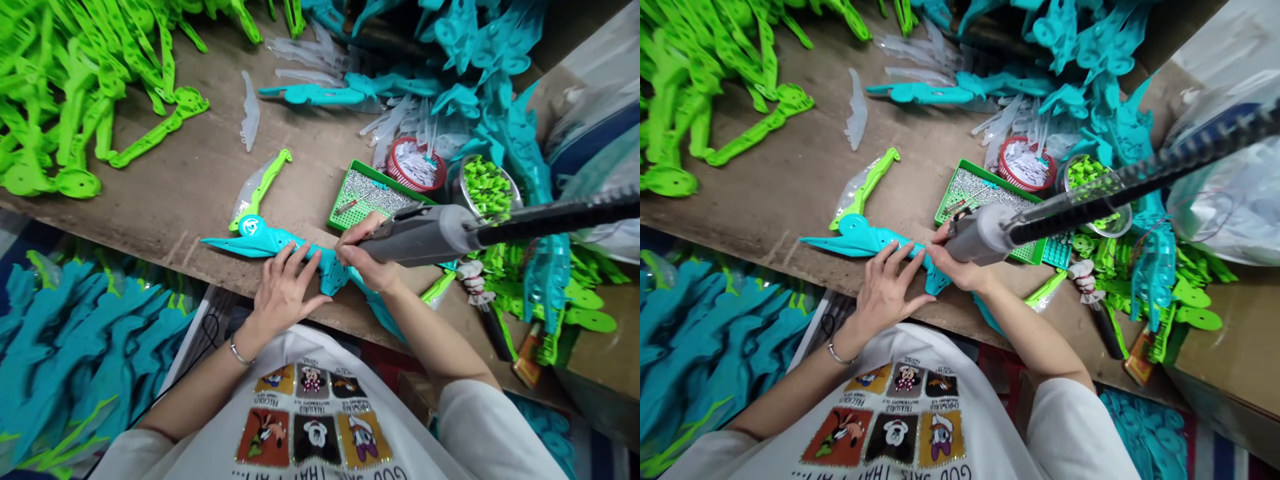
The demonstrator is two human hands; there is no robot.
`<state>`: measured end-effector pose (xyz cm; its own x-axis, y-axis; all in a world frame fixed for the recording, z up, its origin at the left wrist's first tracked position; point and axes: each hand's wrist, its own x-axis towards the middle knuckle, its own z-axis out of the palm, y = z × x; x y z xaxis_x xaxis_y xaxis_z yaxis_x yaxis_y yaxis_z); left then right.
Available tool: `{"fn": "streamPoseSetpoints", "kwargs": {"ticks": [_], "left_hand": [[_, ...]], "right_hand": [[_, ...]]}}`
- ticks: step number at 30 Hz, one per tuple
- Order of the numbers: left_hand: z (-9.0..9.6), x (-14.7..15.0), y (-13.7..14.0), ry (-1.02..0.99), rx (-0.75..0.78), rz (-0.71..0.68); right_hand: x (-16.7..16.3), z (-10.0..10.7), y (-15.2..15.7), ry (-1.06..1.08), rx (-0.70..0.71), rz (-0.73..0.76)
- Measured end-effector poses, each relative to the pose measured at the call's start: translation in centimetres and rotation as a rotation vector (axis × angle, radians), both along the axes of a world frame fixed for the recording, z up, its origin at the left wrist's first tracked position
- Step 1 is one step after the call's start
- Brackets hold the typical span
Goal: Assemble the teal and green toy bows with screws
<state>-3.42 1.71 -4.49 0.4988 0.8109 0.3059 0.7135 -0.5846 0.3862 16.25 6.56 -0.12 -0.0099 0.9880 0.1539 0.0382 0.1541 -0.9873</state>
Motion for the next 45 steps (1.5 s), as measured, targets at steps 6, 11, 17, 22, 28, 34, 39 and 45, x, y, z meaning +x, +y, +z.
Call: {"fn": "streamPoseSetpoints", "kwargs": {"ticks": [6,11,17,22,28,34,39,45], "left_hand": [[0.1,0.0,0.0,0.002,0.009,0.007],[0.2,0.1,0.0,0.002,0.034,0.005],[-0.1,0.1,-0.1,-0.005,0.056,0.011],[-0.2,0.2,-0.1,-0.01,0.057,0.011],[-0.2,0.1,0.0,-0.013,0.055,0.014],[-0.1,0.1,-0.1,-0.005,0.037,0.014],[0.0,0.1,-0.1,-0.003,0.041,0.019],[-0.1,0.2,0.0,-0.01,0.048,0.015]], "right_hand": [[0.8,0.5,0.8,0.009,0.1,0.193],[2.0,2.5,3.7,0.216,0.399,-0.139],[3.9,1.0,6.6,0.084,0.315,-0.435],[4.4,-0.3,6.9,0.058,0.302,-0.435],[4.7,0.2,6.7,0.1,0.296,-0.442],[5.0,-0.1,6.7,0.098,0.278,-0.439],[5.3,-0.6,6.5,0.097,0.27,-0.4],[5.6,-0.5,6.9,0.095,0.263,-0.381]]}}
